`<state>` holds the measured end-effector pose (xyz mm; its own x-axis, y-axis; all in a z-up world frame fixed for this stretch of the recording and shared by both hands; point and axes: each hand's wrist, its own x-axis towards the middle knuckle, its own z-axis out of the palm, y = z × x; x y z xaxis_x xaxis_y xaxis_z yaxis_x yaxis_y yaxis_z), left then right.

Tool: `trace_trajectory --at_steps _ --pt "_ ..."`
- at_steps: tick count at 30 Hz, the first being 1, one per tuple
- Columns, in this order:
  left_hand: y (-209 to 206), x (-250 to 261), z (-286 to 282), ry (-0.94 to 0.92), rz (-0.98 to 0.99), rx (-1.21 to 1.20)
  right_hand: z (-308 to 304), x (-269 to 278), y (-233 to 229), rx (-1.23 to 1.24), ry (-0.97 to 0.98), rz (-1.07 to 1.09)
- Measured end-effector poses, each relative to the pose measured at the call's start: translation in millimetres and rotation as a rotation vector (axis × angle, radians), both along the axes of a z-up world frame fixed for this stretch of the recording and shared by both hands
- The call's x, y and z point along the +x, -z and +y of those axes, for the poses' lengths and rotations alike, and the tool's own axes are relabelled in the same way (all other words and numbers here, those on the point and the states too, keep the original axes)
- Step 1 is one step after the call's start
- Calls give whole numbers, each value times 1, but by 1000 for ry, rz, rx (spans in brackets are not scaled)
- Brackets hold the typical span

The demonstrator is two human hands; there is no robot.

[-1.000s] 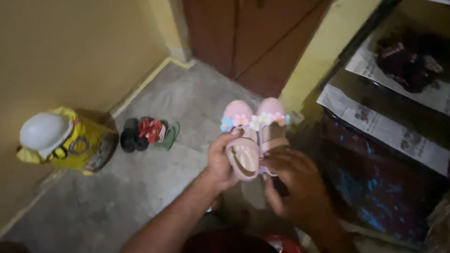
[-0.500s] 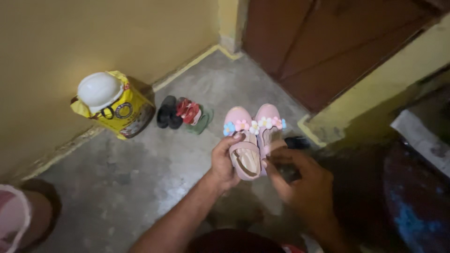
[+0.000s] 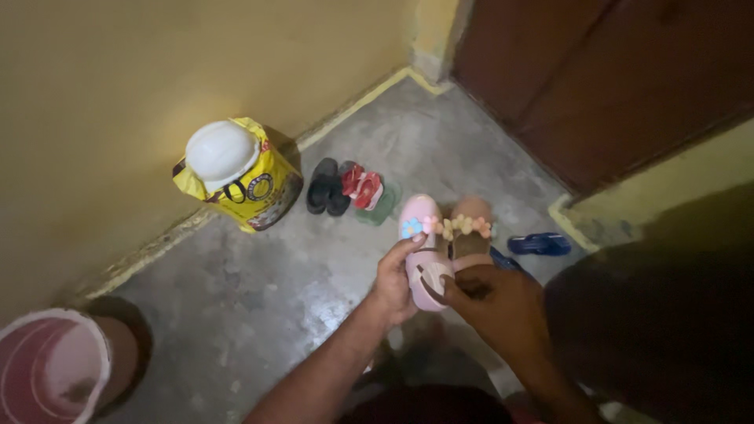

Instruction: The person removes a white hard hat and several pairs of footwear from a metal shoe rack, placing them on the floor. The person then picks up a broom from the rack and places it on the floor. Finally, the person adjusts the newspapers lining the shelves.

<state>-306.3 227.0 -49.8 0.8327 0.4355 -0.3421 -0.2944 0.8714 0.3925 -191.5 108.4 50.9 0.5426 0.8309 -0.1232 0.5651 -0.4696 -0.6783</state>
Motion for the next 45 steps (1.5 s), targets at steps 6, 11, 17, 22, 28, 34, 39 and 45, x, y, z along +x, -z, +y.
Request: trace_trajectory --at_steps 6,11,17,22,28,34,39,45 --pt "52 -5 53 -116 -166 146 61 -6 23 -86 -17 -34" --pt "62 -9 113 -230 -111 50 124 6 64 -219 -59 7" --pt "103 -22 211 -275 -43 68 223 9 144 -97 -127 37" --pt "143 -24 283 -414 101 179 301 0 196 57 -216 -47" --pt "229 -42 328 -462 221 506 358 -26 261 65 -183 148" --pt "342 -80 348 -457 534 692 395 -76 354 38 -73 231" --pt "354 -128 370 -94 1135 835 430 -117 437 -132 -91 35" --pt "450 -153 404 -266 1024 1675 455 -133 600 -112 -81 -5"
